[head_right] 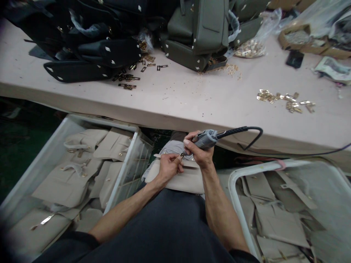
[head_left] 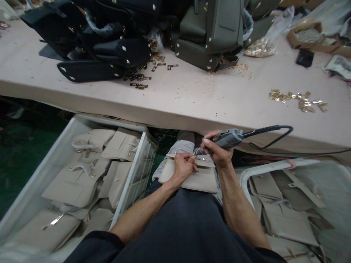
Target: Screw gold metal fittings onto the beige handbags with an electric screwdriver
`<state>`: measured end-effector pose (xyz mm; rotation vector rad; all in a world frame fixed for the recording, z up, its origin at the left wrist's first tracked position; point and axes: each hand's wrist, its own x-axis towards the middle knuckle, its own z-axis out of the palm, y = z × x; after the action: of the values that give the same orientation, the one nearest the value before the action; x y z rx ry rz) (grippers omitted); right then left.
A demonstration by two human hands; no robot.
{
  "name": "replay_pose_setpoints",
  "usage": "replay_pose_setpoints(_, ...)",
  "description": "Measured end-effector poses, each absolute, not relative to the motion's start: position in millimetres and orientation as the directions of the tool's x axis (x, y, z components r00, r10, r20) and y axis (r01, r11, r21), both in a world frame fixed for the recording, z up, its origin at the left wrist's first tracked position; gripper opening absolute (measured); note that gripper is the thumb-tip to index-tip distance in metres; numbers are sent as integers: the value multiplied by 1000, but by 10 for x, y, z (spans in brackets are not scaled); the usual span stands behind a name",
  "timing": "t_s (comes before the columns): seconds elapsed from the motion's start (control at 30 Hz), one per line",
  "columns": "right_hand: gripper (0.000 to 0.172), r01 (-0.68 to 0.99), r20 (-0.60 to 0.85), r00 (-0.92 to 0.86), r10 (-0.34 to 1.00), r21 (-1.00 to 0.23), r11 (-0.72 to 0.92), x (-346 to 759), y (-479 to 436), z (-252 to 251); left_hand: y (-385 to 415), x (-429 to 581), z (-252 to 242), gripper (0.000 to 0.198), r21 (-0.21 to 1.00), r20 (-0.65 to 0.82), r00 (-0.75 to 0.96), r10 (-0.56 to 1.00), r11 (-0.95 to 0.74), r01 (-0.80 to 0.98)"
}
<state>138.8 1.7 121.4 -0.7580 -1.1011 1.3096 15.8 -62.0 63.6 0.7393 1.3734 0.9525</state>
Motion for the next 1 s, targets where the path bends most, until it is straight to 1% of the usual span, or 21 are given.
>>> replay_pose_setpoints(0.13,18,-363,176,-148,973,-925,112,1374,13,1235,-647,170,549,22,899,-424,-44,904,415,-137)
replay_pose_setpoints(0.27,23,-300,122,-235,964,-953,47,1399,12,1250,-662,184,458,24,920,-369,-29,929,361,-155)
replay_pose_setpoints(0.43,27,-207,109,-191,975,-976,69,1391,3,1265,-665,181,414,24,939,-321,-13,947,316,-136)
replay_pose_setpoints(0.53,27,-222,96,-127,987,-973,66,1322,11,1238,-655,179,413,25,935,-332,-22,943,326,-138)
replay_pose_setpoints(0.67,22,-257,98,-13,995,-962,91,1244,44,1134,-613,175,405,23,921,-374,-36,927,367,-134)
replay_pose_setpoints(0.73,21,-266,84,-60,995,-962,66,1263,63,1121,-584,165,403,23,910,-405,-21,914,400,-109)
replay_pose_setpoints(0.8,21,-288,59,-174,983,-958,6,1330,110,1183,-546,149,390,26,898,-432,-2,902,431,-85)
replay_pose_setpoints(0.87,19,-346,92,-263,961,-938,-5,1436,219,1327,-488,127,345,33,895,-443,-1,896,442,-63)
replay_pose_setpoints(0.9,18,-385,132,-272,953,-923,18,1501,305,1427,-451,117,310,36,886,-461,-26,887,458,-67)
replay_pose_setpoints(0.93,16,-426,183,-251,951,-903,61,1574,414,1542,-413,108,271,40,876,-479,-16,878,477,-79)
replay_pose_setpoints(1.0,14,-490,272,-143,952,-855,171,1747,706,1796,-349,97,200,45,871,-485,-43,873,478,-113)
